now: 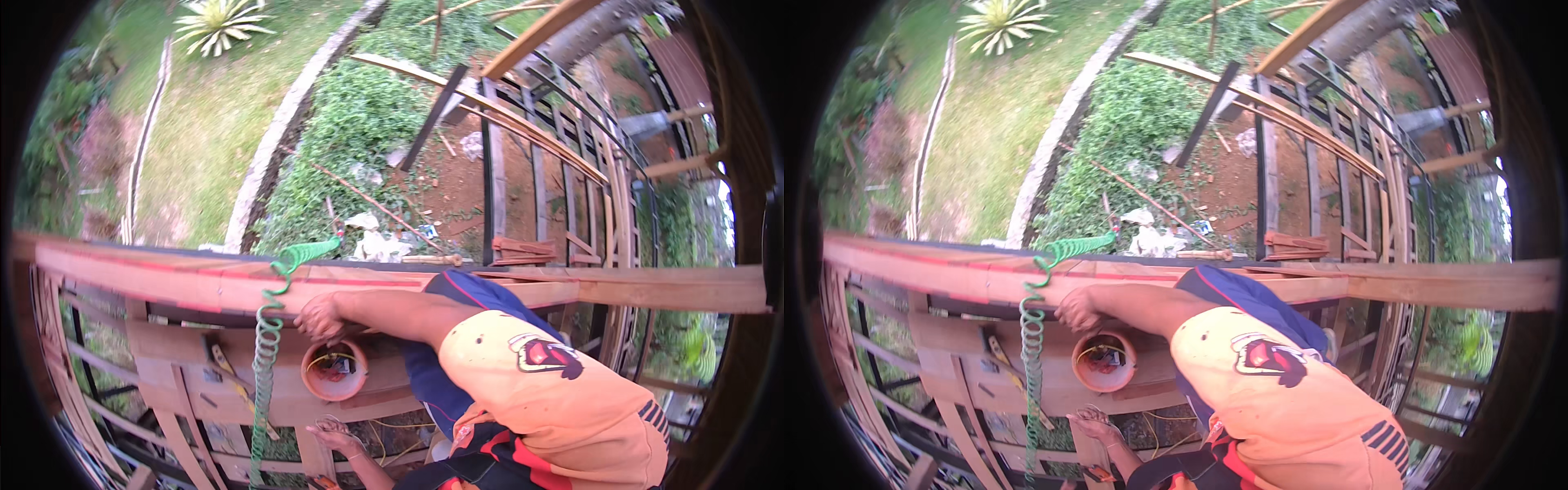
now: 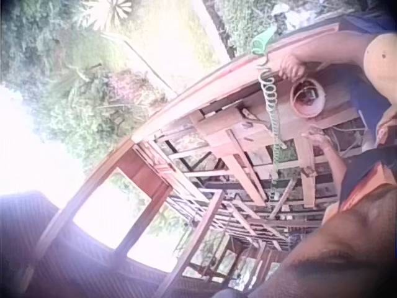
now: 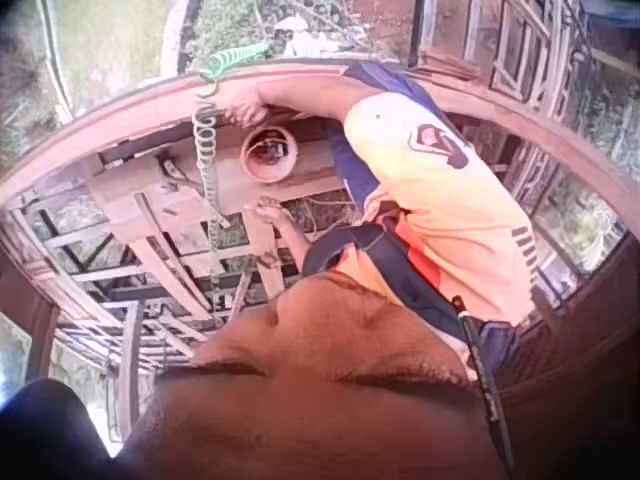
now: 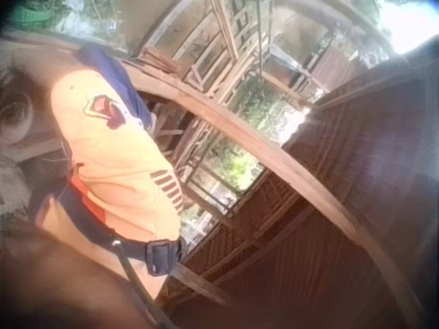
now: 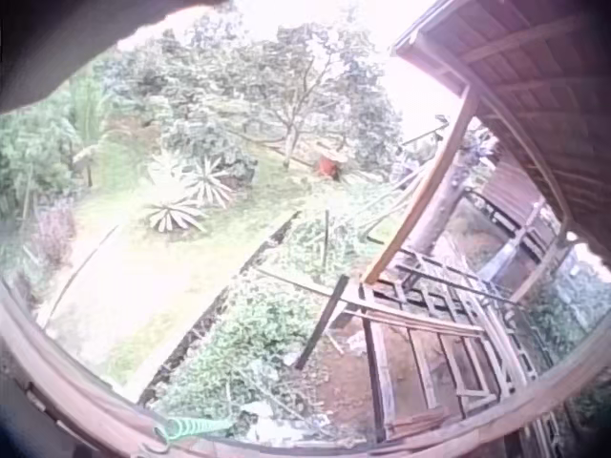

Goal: The person installs wooden planks onto a curved metal frame structure. They pick up planks, position them against the frame, and use a hammer to secure them in place. The person works methodically along the frame, filling gaps with the wooden boards.

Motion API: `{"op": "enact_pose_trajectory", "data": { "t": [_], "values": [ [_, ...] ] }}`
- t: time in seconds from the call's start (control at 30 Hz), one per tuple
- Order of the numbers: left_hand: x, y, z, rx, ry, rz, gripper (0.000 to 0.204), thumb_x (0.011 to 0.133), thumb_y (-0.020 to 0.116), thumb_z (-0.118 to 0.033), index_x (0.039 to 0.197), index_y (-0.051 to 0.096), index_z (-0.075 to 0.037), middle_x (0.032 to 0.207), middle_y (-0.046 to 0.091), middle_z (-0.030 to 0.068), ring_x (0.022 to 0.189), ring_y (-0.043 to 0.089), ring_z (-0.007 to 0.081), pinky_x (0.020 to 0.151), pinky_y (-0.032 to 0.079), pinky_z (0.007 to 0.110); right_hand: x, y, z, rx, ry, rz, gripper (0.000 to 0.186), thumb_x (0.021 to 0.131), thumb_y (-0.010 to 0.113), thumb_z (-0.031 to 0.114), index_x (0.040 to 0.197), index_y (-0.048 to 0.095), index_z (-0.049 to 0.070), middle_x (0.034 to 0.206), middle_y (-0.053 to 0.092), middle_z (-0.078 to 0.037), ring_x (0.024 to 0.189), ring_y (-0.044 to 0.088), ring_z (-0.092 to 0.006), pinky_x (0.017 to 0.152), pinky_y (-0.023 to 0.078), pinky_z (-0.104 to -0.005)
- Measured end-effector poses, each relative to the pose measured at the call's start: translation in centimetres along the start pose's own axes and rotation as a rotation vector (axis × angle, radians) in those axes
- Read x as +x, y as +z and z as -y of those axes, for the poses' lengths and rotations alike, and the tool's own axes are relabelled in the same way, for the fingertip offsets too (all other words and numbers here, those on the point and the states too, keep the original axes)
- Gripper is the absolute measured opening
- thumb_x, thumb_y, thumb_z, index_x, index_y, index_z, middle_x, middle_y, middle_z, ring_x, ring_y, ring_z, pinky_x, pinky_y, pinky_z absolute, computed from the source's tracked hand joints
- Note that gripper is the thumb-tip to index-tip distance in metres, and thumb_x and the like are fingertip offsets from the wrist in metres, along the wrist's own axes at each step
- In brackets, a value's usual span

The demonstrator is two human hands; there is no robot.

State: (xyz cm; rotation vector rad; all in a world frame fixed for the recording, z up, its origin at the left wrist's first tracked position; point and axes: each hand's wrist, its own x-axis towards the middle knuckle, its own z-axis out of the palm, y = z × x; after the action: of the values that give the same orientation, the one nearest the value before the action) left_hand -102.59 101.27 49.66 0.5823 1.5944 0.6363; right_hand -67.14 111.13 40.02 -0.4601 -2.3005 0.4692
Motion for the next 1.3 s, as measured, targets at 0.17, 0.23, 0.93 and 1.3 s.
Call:
{"op": "enact_pose_trajectory", "data": {
  "t": [0.17,0.23,0.93,1.3],
  "values": [
    [-3.0,12.9,-1.4,-0.063,0.248,0.272,0.057,0.107,0.035,-0.061,0.072,0.031,-0.017,0.062,0.028,-0.0024,0.05,0.025,0.0087,0.045,0.023,0.023,-0.5,3.6,-1.5,0.243,0.0,-0.304,0.024,0.085,0.062,0.015,0.062,0.055,0.013,0.064,0.052,-0.009,0.065,0.056,-0.0292,0.07,0.046,-0.0451],
    [-5.4,17.1,-4.3,-0.033,0.453,0.328,0.056,0.107,0.035,-0.06,0.073,0.03,-0.015,0.065,0.028,-0.0015,0.051,0.025,0.0088,0.047,0.023,0.022,-1.2,5.7,-3.0,-0.005,-0.103,-0.372,0.022,0.085,0.064,0.014,0.064,0.058,0.012,0.066,0.055,-0.009,0.066,0.058,-0.0288,0.07,0.047,-0.045],
    [-31.5,-17.2,18.3,-0.009,0.107,-0.723,0.051,0.111,0.039,-0.047,0.071,0.037,-0.016,0.067,0.036,-0.0037,0.062,0.033,0.0131,0.057,0.028,0.034,2.2,-1.3,3.3,-0.365,0.406,0.327,0.019,0.086,0.055,0.02,0.072,0.066,0.012,0.075,0.066,-0.007,0.087,0.064,-0.0242,0.091,0.048,-0.0384],
    [-28.8,-19.7,12.2,-0.288,-0.022,-0.527,0.059,0.108,0.038,-0.056,0.064,0.036,-0.017,0.051,0.036,-0.0021,0.039,0.036,0.0113,0.038,0.029,0.028,5.2,-2.3,4.0,-0.347,0.45,0.56,0.023,0.086,0.065,0.032,0.075,0.067,0.012,0.081,0.07,-0.005,0.091,0.065,-0.0229,0.092,0.047,-0.0383]
  ]
}}
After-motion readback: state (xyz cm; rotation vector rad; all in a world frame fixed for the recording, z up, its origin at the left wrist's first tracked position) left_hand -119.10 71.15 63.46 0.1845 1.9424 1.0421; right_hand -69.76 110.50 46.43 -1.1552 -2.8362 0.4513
